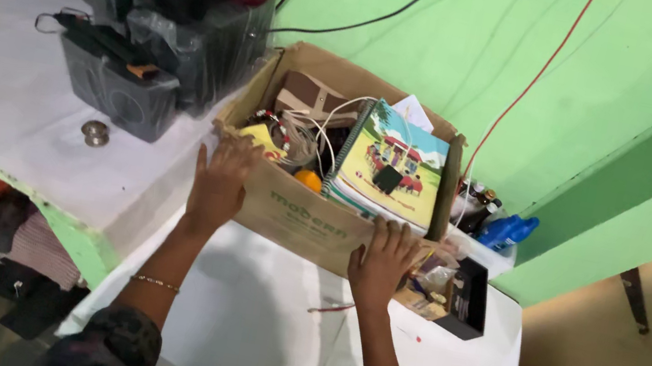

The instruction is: The person picks up a potted artificial red flower arrangement from a cluttered table, adjusts the petals and stems by hand, and places the pot back on the table.

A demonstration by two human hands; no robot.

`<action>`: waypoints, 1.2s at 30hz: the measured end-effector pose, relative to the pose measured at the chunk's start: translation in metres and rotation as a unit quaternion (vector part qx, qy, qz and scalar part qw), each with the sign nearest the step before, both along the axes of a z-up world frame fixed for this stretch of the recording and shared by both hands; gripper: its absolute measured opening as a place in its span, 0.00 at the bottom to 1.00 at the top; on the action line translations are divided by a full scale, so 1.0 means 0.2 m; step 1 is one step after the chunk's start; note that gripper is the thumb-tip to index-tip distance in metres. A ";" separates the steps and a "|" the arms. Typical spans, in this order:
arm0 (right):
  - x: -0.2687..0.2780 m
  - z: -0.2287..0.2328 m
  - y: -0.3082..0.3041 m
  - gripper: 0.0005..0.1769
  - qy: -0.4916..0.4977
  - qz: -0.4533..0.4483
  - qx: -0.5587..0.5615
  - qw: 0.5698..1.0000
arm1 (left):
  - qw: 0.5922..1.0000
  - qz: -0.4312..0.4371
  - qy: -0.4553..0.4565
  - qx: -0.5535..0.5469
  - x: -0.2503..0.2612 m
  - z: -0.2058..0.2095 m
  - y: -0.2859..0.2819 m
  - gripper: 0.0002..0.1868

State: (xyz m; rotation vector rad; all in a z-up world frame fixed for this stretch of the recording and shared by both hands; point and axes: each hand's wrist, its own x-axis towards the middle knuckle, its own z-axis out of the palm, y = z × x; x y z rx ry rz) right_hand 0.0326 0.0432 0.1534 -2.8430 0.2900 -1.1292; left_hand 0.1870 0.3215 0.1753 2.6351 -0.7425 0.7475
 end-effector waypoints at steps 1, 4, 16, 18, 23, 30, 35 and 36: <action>0.02 -0.01 0.02 0.39 -0.004 -0.016 0.015 1.000 | 1.000 -0.019 -0.002 -0.022 0.01 0.00 0.01 0.45; 0.06 -0.01 0.13 0.38 -0.007 -0.057 0.041 0.997 | 0.995 -0.067 -0.003 -0.069 0.00 -0.01 0.03 0.43; 0.41 0.00 0.82 0.46 0.002 -0.024 0.022 0.999 | 0.973 -0.194 0.089 -0.086 0.07 0.02 0.23 0.43; 0.47 0.01 0.90 0.47 0.017 -0.020 0.015 1.000 | 0.980 -0.163 0.107 -0.037 0.08 -0.01 0.33 0.42; 0.55 -0.01 1.06 0.49 0.035 0.019 0.043 0.998 | 0.992 -0.083 0.082 -0.040 0.11 -0.23 0.69 0.41; 0.65 -0.30 1.50 0.50 0.127 0.179 0.097 0.971 | 0.992 0.032 0.116 -0.020 0.15 -0.52 1.07 0.37; 0.64 -0.44 1.76 0.40 0.232 0.270 0.086 0.931 | 0.991 0.096 0.091 -0.022 0.17 -0.70 1.26 0.35; 0.63 -0.46 1.78 0.39 0.263 0.270 0.089 0.922 | 0.990 0.108 0.093 -0.017 0.16 -0.73 1.29 0.34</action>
